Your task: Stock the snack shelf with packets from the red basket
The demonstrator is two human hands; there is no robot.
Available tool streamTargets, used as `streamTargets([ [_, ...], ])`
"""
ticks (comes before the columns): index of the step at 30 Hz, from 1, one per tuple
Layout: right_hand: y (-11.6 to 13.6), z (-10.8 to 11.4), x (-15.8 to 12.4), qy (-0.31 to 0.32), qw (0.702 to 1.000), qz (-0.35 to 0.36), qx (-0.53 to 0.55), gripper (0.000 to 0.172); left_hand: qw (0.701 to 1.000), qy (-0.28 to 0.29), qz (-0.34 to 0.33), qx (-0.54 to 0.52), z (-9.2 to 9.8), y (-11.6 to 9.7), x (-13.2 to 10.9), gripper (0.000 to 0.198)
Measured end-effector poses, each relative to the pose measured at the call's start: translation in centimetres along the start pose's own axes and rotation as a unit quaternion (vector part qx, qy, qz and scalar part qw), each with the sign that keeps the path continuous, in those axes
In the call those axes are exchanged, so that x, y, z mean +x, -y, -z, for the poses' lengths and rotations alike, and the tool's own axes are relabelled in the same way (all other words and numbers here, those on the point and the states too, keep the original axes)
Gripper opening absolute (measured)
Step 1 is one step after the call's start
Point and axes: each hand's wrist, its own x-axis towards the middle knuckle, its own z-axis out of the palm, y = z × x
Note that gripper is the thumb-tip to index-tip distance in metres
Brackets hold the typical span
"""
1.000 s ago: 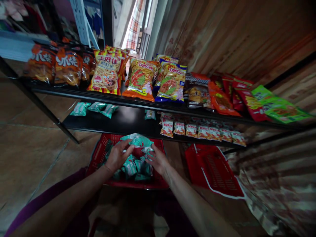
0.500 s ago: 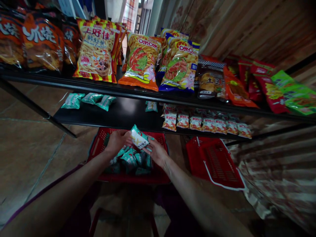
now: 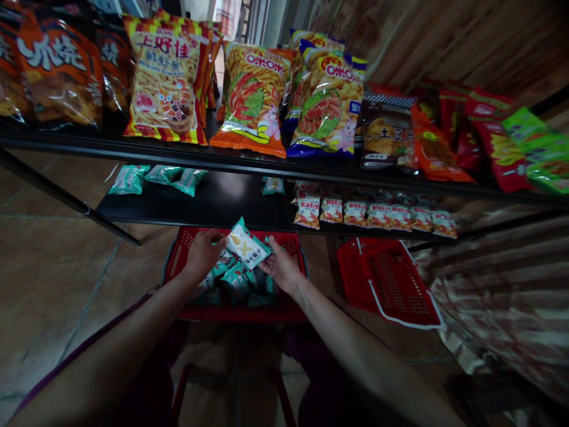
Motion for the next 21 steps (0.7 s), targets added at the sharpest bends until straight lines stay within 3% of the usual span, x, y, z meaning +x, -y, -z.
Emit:
streamTargets([
  [2, 0.8, 0.7, 0.2, 0.031, 0.999, 0.042, 0.007, 0.029, 0.998, 0.024, 0.046, -0.043, -1.0, 0.4, -1.5, 0.014],
  [4, 1.4, 1.6, 0.3, 0.062, 0.994, 0.092, -0.015, 0.031, 0.977, 0.071, 0.14, -0.145, -2.3, 0.8, -3.9, 0.018],
  [6, 1.9, 2.5, 0.5, 0.101, 0.984, 0.118, -0.089, 0.031, 0.95, 0.102, 0.201, -0.216, -3.5, 1.4, -6.5, 0.023],
  [8, 2.2, 3.2, 0.8, 0.138, 0.966, 0.129, -0.178, 0.029, 0.921, 0.172, 0.245, -0.25, -4.2, 2.0, -8.5, 0.025],
  [9, 2.3, 3.5, 0.9, 0.148, 0.955, 0.138, -0.217, 0.028, 0.906, 0.207, 0.267, -0.254, -4.2, 2.2, -9.1, 0.025],
  [11, 2.5, 3.8, 1.0, 0.15, 0.928, 0.173, -0.294, 0.023, 0.896, 0.213, 0.297, -0.251, -3.8, 2.4, -9.3, 0.025],
  [15, 3.1, 3.7, 0.7, 0.154, 0.885, 0.219, -0.381, 0.021, 0.931, 0.119, 0.242, -0.244, -2.1, 1.8, -7.5, 0.036],
  [18, 3.4, 3.2, 0.2, 0.208, 0.862, 0.221, -0.406, 0.025, 0.944, 0.163, 0.176, -0.229, -1.4, 1.0, -6.7, 0.038],
  [21, 3.5, 2.6, -0.1, 0.265, 0.834, 0.217, -0.433, 0.031, 0.925, 0.221, 0.161, -0.263, -1.9, 0.5, -7.1, 0.048],
])
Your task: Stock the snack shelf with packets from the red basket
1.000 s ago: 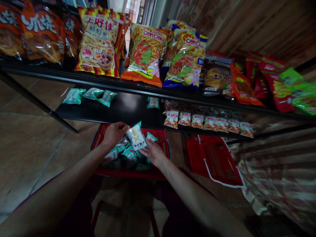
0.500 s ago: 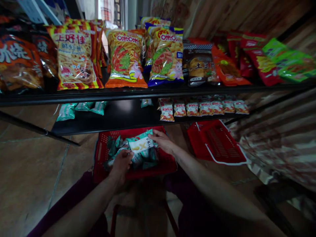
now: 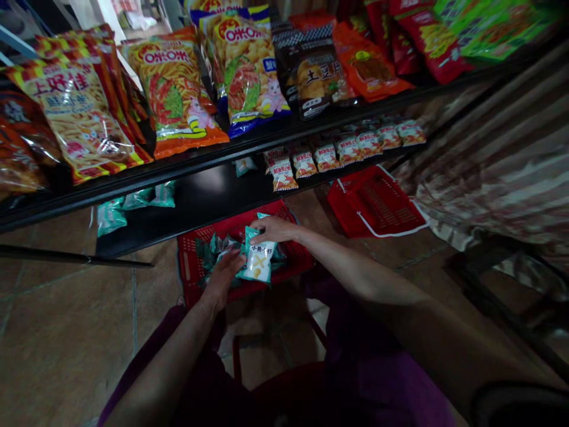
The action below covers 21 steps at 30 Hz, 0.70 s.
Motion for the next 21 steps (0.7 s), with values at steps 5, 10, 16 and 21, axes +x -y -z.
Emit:
streamTargets([
  [5, 0.7, 0.0, 0.3, 0.006, 0.999, 0.004, -0.034, 0.038, 0.996, 0.088, -0.015, -0.012, -1.6, 1.0, -0.2, 0.05],
  [10, 0.9, 0.2, 0.3, 0.008, 1.0, 0.018, 0.017, 0.041, 0.997, 0.07, -0.027, 0.015, -2.0, 1.3, 0.8, 0.048],
  [16, 0.0, 0.5, 0.7, -0.055, 0.989, -0.001, 0.136, 0.036, 0.996, 0.074, -0.033, 0.04, -2.8, 0.7, 1.2, 0.045],
  [21, -0.4, 0.5, 1.2, -0.077, 0.992, 0.0, 0.096, 0.017, 0.994, 0.069, -0.039, 0.071, -3.4, 0.6, 1.4, 0.042],
])
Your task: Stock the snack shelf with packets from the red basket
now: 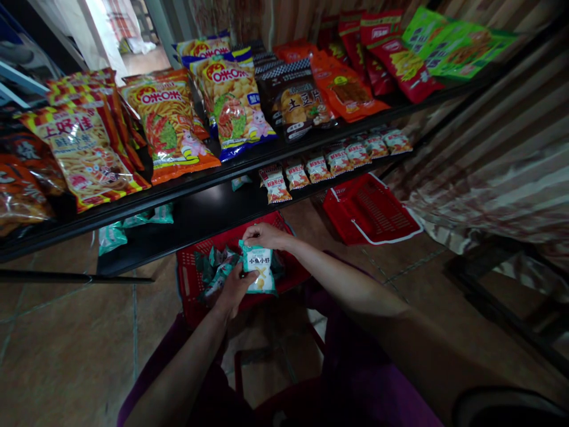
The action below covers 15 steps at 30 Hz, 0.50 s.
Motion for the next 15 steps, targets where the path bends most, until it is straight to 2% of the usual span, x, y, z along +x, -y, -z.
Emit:
streamTargets([
  [3, 0.0, 0.0, 0.2, -0.037, 0.996, 0.022, -0.072, 0.013, 0.999, 0.02, 0.007, -0.025, -0.3, -0.2, 0.1, 0.047],
  [7, 0.2, 0.2, 0.2, -0.067, 0.988, 0.043, -0.131, 0.013, 0.998, 0.017, 0.013, -0.053, -0.7, -0.5, 0.0, 0.053],
  [11, 0.2, 0.7, 0.2, -0.049, 0.993, 0.04, -0.098, 0.02, 0.998, -0.006, 0.002, -0.062, -0.6, -0.4, 0.1, 0.052],
  [15, -0.1, 1.2, 0.1, -0.054, 0.998, 0.001, -0.037, 0.026, 0.996, -0.054, -0.003, -0.074, 0.0, -0.4, 0.4, 0.05],
])
